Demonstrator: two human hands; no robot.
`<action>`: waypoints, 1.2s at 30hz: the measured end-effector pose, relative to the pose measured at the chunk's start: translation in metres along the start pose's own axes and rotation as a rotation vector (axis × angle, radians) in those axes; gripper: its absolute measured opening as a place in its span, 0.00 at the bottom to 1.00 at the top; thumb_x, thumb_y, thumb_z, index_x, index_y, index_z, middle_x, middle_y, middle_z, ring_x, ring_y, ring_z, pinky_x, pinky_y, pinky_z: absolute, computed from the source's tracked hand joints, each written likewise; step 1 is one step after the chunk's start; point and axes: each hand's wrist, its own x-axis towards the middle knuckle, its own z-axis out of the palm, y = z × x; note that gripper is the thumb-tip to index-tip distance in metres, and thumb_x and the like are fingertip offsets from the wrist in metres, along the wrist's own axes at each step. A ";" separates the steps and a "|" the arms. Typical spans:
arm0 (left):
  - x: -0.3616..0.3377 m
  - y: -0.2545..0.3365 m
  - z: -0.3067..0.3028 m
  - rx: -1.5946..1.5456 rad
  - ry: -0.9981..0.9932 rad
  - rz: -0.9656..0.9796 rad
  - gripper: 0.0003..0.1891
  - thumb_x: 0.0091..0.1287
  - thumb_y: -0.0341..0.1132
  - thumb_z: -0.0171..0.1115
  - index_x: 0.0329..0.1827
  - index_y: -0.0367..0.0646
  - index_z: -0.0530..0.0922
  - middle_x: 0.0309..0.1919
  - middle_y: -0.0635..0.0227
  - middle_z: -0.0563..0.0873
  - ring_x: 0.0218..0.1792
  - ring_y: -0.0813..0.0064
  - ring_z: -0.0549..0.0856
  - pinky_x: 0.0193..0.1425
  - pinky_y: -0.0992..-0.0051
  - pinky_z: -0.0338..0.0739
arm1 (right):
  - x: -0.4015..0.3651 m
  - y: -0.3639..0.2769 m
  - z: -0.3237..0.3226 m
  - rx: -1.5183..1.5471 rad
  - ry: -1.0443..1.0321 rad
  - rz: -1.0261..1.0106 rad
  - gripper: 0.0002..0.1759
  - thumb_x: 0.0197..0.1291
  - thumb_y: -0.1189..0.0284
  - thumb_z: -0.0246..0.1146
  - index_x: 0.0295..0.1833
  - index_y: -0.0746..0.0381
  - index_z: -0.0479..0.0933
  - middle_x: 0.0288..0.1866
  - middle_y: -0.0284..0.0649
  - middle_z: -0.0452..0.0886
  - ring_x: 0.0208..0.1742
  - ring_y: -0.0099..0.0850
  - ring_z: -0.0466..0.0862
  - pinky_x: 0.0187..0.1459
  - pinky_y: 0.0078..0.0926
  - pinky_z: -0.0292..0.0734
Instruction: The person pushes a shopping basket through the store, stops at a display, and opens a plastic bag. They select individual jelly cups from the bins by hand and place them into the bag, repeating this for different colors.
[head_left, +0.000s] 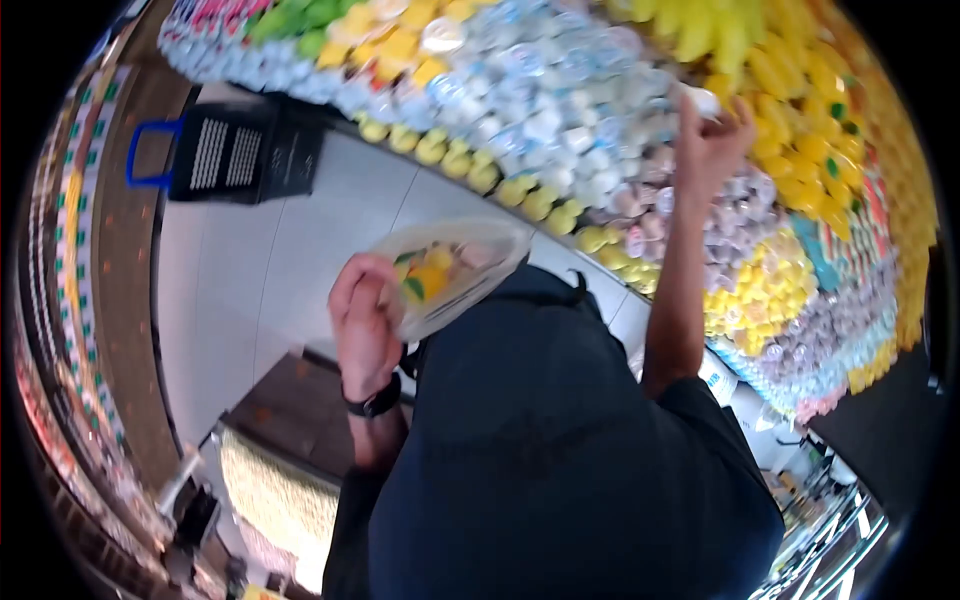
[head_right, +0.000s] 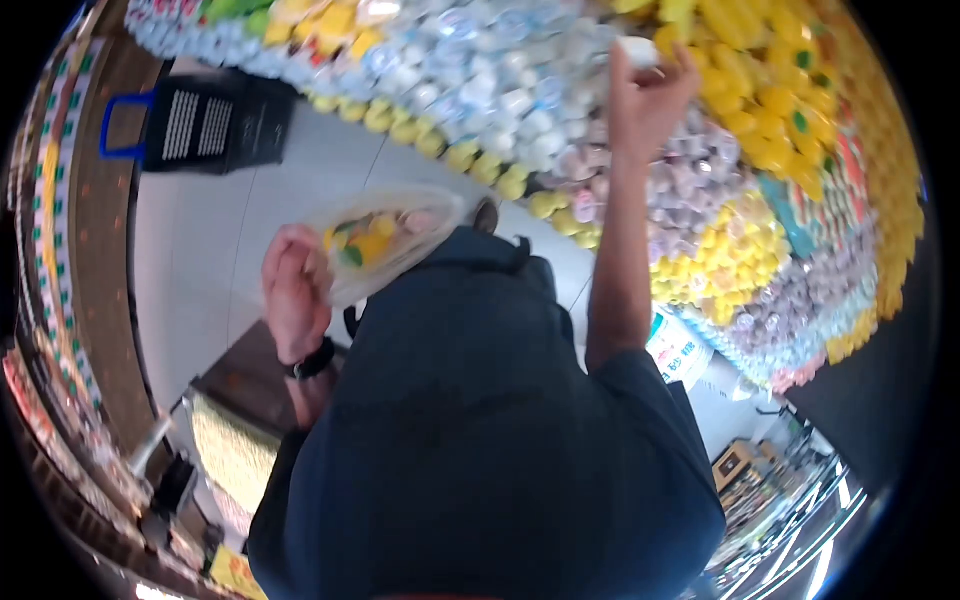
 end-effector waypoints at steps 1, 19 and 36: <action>0.003 -0.003 0.000 -0.063 -0.034 0.005 0.07 0.74 0.28 0.51 0.39 0.42 0.77 0.33 0.74 0.79 0.35 0.84 0.76 0.39 0.83 0.70 | -0.012 -0.024 -0.005 0.244 -0.090 0.131 0.24 0.59 0.67 0.72 0.56 0.67 0.75 0.43 0.39 0.81 0.35 0.26 0.80 0.37 0.24 0.77; 0.035 0.020 -0.033 -0.106 -0.040 -0.056 0.07 0.72 0.27 0.51 0.35 0.43 0.76 0.28 0.75 0.78 0.26 0.88 0.72 0.28 0.86 0.64 | -0.184 -0.080 0.064 -0.127 -1.517 -0.137 0.21 0.63 0.69 0.64 0.60 0.64 0.74 0.55 0.52 0.80 0.57 0.51 0.80 0.57 0.44 0.76; 0.052 0.043 -0.085 -0.083 0.016 0.006 0.09 0.72 0.25 0.50 0.34 0.42 0.78 0.29 0.76 0.78 0.30 0.88 0.73 0.34 0.86 0.65 | -0.174 -0.098 0.081 -0.066 -1.446 -0.147 0.14 0.63 0.70 0.63 0.53 0.61 0.78 0.47 0.47 0.82 0.49 0.49 0.82 0.52 0.42 0.76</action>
